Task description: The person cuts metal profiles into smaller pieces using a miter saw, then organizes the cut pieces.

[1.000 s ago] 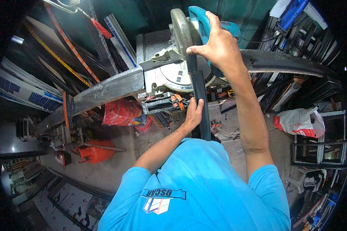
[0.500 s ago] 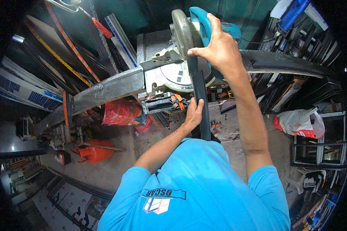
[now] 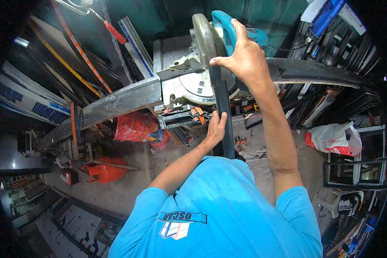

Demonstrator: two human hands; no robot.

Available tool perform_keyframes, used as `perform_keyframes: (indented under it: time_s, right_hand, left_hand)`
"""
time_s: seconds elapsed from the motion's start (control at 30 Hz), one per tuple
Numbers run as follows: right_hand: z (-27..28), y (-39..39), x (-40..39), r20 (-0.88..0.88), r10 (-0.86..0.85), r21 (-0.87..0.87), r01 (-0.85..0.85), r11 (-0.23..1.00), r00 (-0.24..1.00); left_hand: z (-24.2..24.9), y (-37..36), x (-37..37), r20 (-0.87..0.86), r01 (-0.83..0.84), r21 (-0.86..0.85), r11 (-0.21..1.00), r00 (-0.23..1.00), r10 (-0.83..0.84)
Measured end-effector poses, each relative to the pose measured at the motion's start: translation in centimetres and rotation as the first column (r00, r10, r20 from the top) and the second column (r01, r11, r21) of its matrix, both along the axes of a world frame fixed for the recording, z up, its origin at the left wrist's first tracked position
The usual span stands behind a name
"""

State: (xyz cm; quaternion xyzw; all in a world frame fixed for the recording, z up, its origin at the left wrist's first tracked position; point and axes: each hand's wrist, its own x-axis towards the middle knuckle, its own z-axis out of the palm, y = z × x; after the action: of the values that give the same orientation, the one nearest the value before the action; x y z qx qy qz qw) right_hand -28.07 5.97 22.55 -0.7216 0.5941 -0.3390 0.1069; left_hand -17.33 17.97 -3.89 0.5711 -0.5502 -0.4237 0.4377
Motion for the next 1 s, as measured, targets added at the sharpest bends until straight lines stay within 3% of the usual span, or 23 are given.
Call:
perform_keyframes:
  time_s: [0.3, 0.37, 0.5, 0.67, 0.7, 0.77, 0.8, 0.83, 0.93, 0.97, 1.0]
  right_hand:
    - [-0.2, 0.1, 0.1, -0.02, -0.023, 0.045, 0.024, 0.999, 1.0]
    - [-0.7, -0.6, 0.0, -0.049, -0.014, -0.125, 0.008, 0.992, 0.999]
    - [0.9, -2.0, 0.0, -0.043, 0.017, -0.153, -0.024, 0.988, 0.999]
    - [4.7, -4.7, 0.1, -0.095, 0.057, -0.033, -0.06, 0.998, 0.994]
    - [4.0, -6.9, -0.5, -0.126, 0.09, -0.155, -0.109, 0.982, 0.988]
    - [5.4, -9.1, 0.0, -0.081, 0.133, -0.049, -0.137, 0.989, 0.988]
    - [6.8, -9.7, 0.2, -0.065, 0.116, 0.05, -0.113, 0.992, 0.991]
    - [7.5, -10.9, 0.4, -0.043, 0.133, 0.095, -0.129, 0.987, 0.99]
    - [8.8, -13.8, 0.4, -0.009, 0.179, 0.191, -0.174, 0.966, 0.984]
    - [8.8, -15.1, 0.1, 0.046, 0.214, 0.212, -0.219, 0.952, 0.976]
    - [9.4, -15.4, 0.2, 0.058, 0.215, 0.262, -0.223, 0.939, 0.975]
  left_hand:
    - [0.0, 0.0, 0.1, -0.073, 0.045, 0.028, 0.999, 0.996, -0.043]
    - [0.3, 0.1, 0.1, -0.037, 0.031, 0.032, 0.999, 0.999, -0.03]
    - [-0.3, 0.0, 0.0, -0.022, 0.012, -0.012, 1.0, 1.0, -0.012]
    - [-2.0, -0.4, 0.0, -0.097, 0.038, 0.127, 0.991, 0.995, -0.026]
    - [0.0, 0.0, -0.1, -0.073, 0.008, 0.01, 1.0, 0.997, -0.008]
    - [-0.9, -0.2, 0.9, -0.08, 0.103, 0.161, 0.982, 0.993, -0.091]
    - [-0.3, 0.2, 0.9, -0.092, 0.058, 0.035, 0.998, 0.994, -0.054]
    - [0.6, 0.5, 1.7, -0.139, 0.107, 0.13, 0.986, 0.986, -0.088]
    - [4.4, 1.9, 3.7, -0.325, -0.013, -0.025, 1.0, 0.946, 0.004]
    - [5.3, 2.4, 5.0, -0.325, -0.082, -0.03, 0.996, 0.943, 0.068]
    - [5.1, 2.4, 7.2, -0.409, -0.046, 0.045, 0.998, 0.911, 0.06]
